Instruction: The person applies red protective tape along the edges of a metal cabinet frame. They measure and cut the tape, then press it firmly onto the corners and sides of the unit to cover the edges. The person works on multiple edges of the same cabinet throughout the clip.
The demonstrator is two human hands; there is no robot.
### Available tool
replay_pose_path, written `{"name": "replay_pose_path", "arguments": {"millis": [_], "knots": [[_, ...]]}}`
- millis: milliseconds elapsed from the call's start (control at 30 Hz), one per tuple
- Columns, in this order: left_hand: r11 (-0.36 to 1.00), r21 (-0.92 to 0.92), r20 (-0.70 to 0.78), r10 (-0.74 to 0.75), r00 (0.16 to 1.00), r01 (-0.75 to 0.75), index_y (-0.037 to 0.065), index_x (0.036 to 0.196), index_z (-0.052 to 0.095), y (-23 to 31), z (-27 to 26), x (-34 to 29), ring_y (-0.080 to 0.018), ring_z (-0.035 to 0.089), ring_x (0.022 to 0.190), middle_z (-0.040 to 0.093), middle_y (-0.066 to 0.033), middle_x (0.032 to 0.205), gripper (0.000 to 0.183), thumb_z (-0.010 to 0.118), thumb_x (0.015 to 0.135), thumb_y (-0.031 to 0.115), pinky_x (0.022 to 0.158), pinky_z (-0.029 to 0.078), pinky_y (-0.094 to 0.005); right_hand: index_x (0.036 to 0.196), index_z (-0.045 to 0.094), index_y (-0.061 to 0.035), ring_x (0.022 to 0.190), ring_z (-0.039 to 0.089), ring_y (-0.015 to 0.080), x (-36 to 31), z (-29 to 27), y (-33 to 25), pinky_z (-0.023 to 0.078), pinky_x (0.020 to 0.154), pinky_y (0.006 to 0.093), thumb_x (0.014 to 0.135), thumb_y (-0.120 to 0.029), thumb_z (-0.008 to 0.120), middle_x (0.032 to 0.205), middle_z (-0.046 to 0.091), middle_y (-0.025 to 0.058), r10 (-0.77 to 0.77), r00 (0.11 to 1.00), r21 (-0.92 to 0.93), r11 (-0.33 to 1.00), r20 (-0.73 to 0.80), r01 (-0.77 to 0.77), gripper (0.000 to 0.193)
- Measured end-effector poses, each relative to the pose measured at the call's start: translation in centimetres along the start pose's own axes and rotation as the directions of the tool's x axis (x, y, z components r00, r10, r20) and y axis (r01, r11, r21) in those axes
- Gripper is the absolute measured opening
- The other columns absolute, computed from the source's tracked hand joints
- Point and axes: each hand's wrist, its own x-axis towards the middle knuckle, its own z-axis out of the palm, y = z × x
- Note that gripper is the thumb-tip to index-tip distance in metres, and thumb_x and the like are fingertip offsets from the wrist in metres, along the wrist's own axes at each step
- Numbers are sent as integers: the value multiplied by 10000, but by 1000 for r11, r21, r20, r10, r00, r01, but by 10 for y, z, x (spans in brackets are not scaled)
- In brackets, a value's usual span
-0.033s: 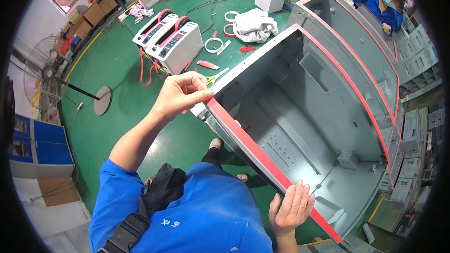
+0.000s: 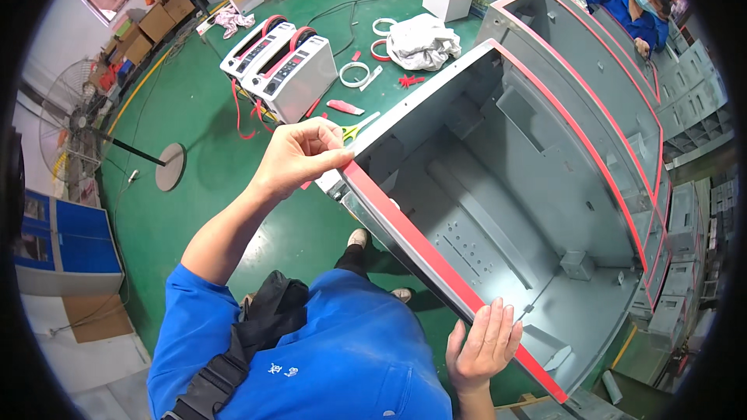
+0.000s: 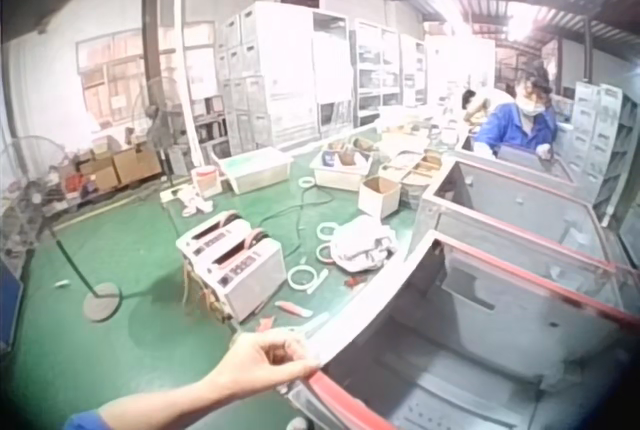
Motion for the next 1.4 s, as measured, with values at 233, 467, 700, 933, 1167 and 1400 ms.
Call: {"name": "replay_pose_path", "arguments": {"millis": [233, 467, 700, 933, 1167, 1400], "knots": [[978, 207, -18, -35, 999, 38, 31, 863, 538, -11, -4, 2, -18, 509, 592, 538, -13, 791, 194, 680, 732, 52, 446, 352, -153, 1106, 476, 74, 1083, 491, 380, 5, 0, -7, 285, 983, 488, 817, -140, 529, 1114, 533, 246, 19, 1000, -32, 999, -12, -19, 364], [995, -47, -10, -90, 996, 90, 28, 1055, 460, -8, -12, 6, -18, 438, 508, 519, -26, 757, 343, 638, 775, 116, 375, 292, -160, 1178, 415, 44, 1170, 409, 384, 8, 0, -16, 238, 1008, 512, 737, -73, 589, 1199, 471, 244, 129, 992, -13, 992, 10, -129, 488], [988, -107, 125, -94, 988, 108, 3, 1005, 530, -59, -81, 34, -27, 392, 480, 518, -20, 739, 215, 580, 820, 100, 404, 287, -177, 1175, 445, 40, 1171, 415, 375, 77, 33, -95, 256, 1000, 491, 691, -91, 642, 1216, 467, 231, 296, 952, -5, 955, -75, -297, 538], [998, 41, 443, 33, 896, -57, 15, 971, 556, -36, -76, 68, -41, 484, 656, 531, 8, 770, 147, 554, 835, 69, 575, 399, -184, 1124, 500, 62, 1135, 462, 334, 179, 68, -175, 326, 975, 433, 702, -158, 648, 1174, 503, 218, 277, 947, 201, 949, -162, -243, 498], [624, -71, 613, 643, 459, -778, -24, 980, 551, -19, -24, 92, -195, 527, 786, 579, -112, 876, 197, 522, 790, 18, 720, 414, -281, 1184, 469, 14, 1156, 446, 306, 133, 49, -148, 318, 993, 417, 799, -324, 554, 1223, 477, 171, 412, 881, 21, 908, -231, -419, 519], [641, -216, 797, 552, 247, -737, -40, 943, 575, 0, 34, 124, -223, 522, 629, 529, -101, 659, 267, 490, 792, 163, 640, 411, -319, 1220, 411, 25, 1206, 365, 339, -33, -2, -17, 275, 1010, 443, 806, -269, 559, 1253, 427, 197, 677, 607, -245, 559, -417, -792, 529]]}}
